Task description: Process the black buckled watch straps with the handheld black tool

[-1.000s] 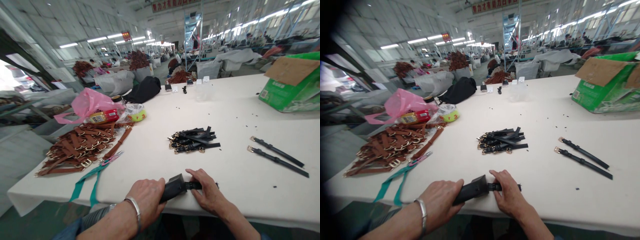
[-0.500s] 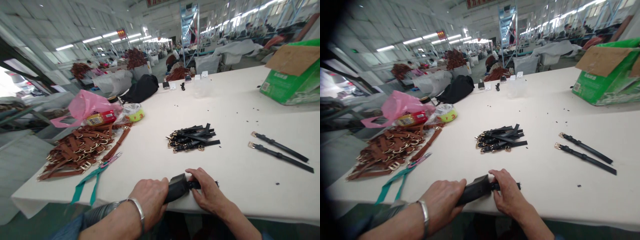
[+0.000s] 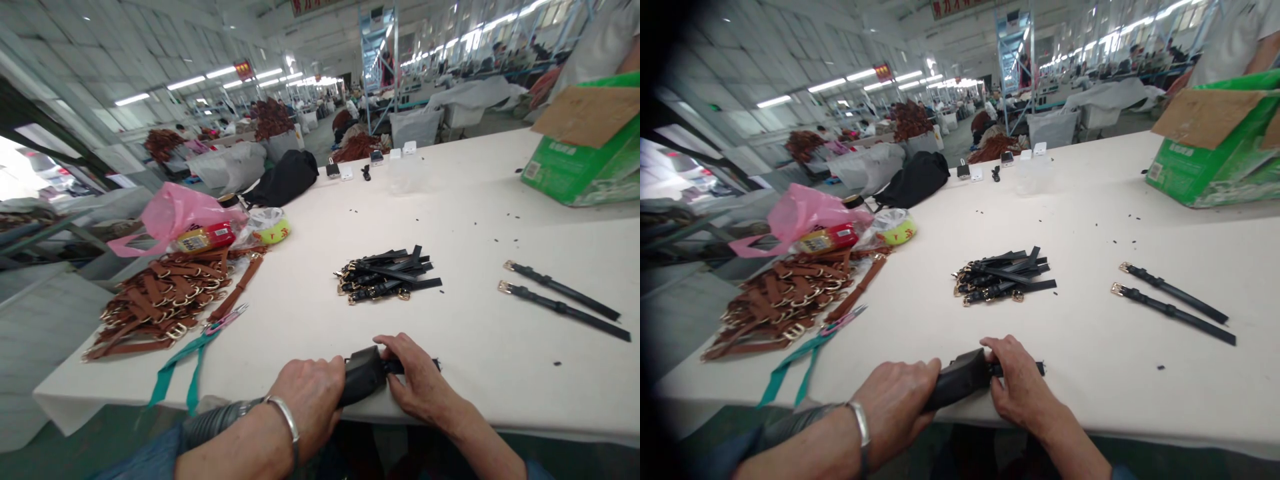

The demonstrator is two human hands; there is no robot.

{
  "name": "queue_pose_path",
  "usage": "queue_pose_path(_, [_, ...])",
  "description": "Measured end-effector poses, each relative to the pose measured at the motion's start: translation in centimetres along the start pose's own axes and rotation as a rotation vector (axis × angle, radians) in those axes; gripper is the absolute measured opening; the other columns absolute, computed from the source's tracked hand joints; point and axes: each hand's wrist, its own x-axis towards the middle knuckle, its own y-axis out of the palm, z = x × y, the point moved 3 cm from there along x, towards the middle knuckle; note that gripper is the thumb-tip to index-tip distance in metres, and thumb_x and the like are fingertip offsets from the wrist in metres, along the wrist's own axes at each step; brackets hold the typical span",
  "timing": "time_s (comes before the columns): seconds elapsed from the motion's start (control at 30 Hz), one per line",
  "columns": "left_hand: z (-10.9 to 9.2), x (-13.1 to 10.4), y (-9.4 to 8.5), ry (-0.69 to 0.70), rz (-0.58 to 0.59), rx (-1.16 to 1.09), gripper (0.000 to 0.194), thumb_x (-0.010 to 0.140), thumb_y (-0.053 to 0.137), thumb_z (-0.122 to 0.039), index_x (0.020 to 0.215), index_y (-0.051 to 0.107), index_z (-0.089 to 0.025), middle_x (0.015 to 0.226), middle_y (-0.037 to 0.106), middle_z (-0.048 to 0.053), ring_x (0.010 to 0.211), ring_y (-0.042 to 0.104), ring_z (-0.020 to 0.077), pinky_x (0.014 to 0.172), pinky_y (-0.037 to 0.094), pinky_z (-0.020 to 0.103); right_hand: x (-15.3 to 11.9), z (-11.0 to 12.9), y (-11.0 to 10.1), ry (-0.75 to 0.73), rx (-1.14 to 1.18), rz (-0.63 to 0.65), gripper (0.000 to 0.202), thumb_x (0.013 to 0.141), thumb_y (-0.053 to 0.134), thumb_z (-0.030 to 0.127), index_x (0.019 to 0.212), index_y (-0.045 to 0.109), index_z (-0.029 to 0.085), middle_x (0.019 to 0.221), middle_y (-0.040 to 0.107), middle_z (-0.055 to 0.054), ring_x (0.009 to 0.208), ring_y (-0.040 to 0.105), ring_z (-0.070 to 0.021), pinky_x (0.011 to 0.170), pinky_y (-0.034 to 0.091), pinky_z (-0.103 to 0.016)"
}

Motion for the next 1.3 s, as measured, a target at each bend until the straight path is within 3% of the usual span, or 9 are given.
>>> queue_pose_path(0.13, [0.3, 0.6, 0.4, 0.019, -0.026, -0.017, 0.023, 0.069, 0.045, -0.034, 0.088, 0.049, -0.021, 0.079, 0.065, 0.008, 0.072, 0.061, 0.0286, 0.062, 0.048, 0.042, -0.1, -0.1, 0.0, -0.007, -0.012, -0.01, 0.062, 0.06, 0.047, 0.003, 0.119, 0.038, 0.021, 0.091, 0.052, -0.004, 0.086, 0.045, -0.0199, 0.083, 0.036, -0.038])
queue_pose_path(0.33, [2.9, -1.6, 0.7, -0.063, 0.002, -0.008, 0.024, 0.073, 0.042, -0.035, 0.091, 0.049, -0.022, 0.082, 0.064, 0.008, 0.077, 0.06, 0.0274, 0.065, 0.046, 0.04, 0.0, 0.3, -0.2, 0.009, -0.005, -0.003, 0.059, 0.059, 0.046, 0.002, 0.114, 0.041, 0.02, 0.084, 0.053, -0.003, 0.083, 0.046, -0.0192, 0.079, 0.037, -0.036])
queue_pose_path(0.47, [2.1, -1.9, 1.3, -0.056, 0.064, -0.043, 0.023, 0.071, 0.043, -0.033, 0.09, 0.049, -0.022, 0.083, 0.064, 0.007, 0.077, 0.06, 0.0277, 0.066, 0.046, 0.04, 0.1, 0.4, -0.2, 0.025, -0.007, 0.008, 0.057, 0.058, 0.045, 0.001, 0.111, 0.043, 0.02, 0.083, 0.053, -0.003, 0.082, 0.046, -0.0189, 0.077, 0.038, -0.035])
queue_pose_path(0.63, [0.4, -0.2, 1.5, -0.02, -0.02, -0.067, 0.024, 0.071, 0.044, -0.035, 0.091, 0.048, -0.022, 0.083, 0.064, 0.007, 0.076, 0.06, 0.0274, 0.064, 0.046, 0.039, 0.1, 0.2, -0.2, 0.016, -0.009, 0.002, 0.057, 0.058, 0.047, 0.003, 0.112, 0.042, 0.021, 0.087, 0.052, -0.003, 0.083, 0.047, -0.0188, 0.078, 0.038, -0.035])
queue_pose_path(0.9, [2.3, -1.3, 1.3, -0.088, -0.005, -0.023, 0.023, 0.074, 0.041, -0.036, 0.091, 0.048, -0.022, 0.081, 0.064, 0.006, 0.076, 0.06, 0.025, 0.065, 0.045, 0.037, 0.0, 0.4, -0.3, 0.037, -0.007, 0.004, 0.057, 0.058, 0.046, 0.002, 0.111, 0.042, 0.02, 0.083, 0.052, -0.003, 0.081, 0.047, -0.0186, 0.075, 0.038, -0.034])
queue_pose_path(1.13, [0.2, -0.4, 1.4, -0.037, -0.027, -0.048, 0.024, 0.07, 0.045, -0.033, 0.091, 0.048, -0.021, 0.082, 0.064, 0.007, 0.075, 0.06, 0.0273, 0.063, 0.046, 0.039, 0.2, 0.3, -0.3, 0.041, -0.016, -0.001, 0.055, 0.058, 0.046, 0.003, 0.11, 0.043, 0.02, 0.085, 0.052, -0.003, 0.082, 0.046, -0.0193, 0.076, 0.038, -0.034])
queue_pose_path(1.3, [0.9, 0.3, 1.1, -0.056, -0.06, -0.053, 0.025, 0.073, 0.043, -0.04, 0.089, 0.049, -0.021, 0.079, 0.064, 0.007, 0.075, 0.06, 0.0264, 0.063, 0.045, 0.037, 0.1, 0.2, -0.2, 0.058, -0.018, 0.0, 0.053, 0.058, 0.047, 0.003, 0.108, 0.043, 0.02, 0.086, 0.052, -0.003, 0.081, 0.047, -0.0185, 0.075, 0.038, -0.033])
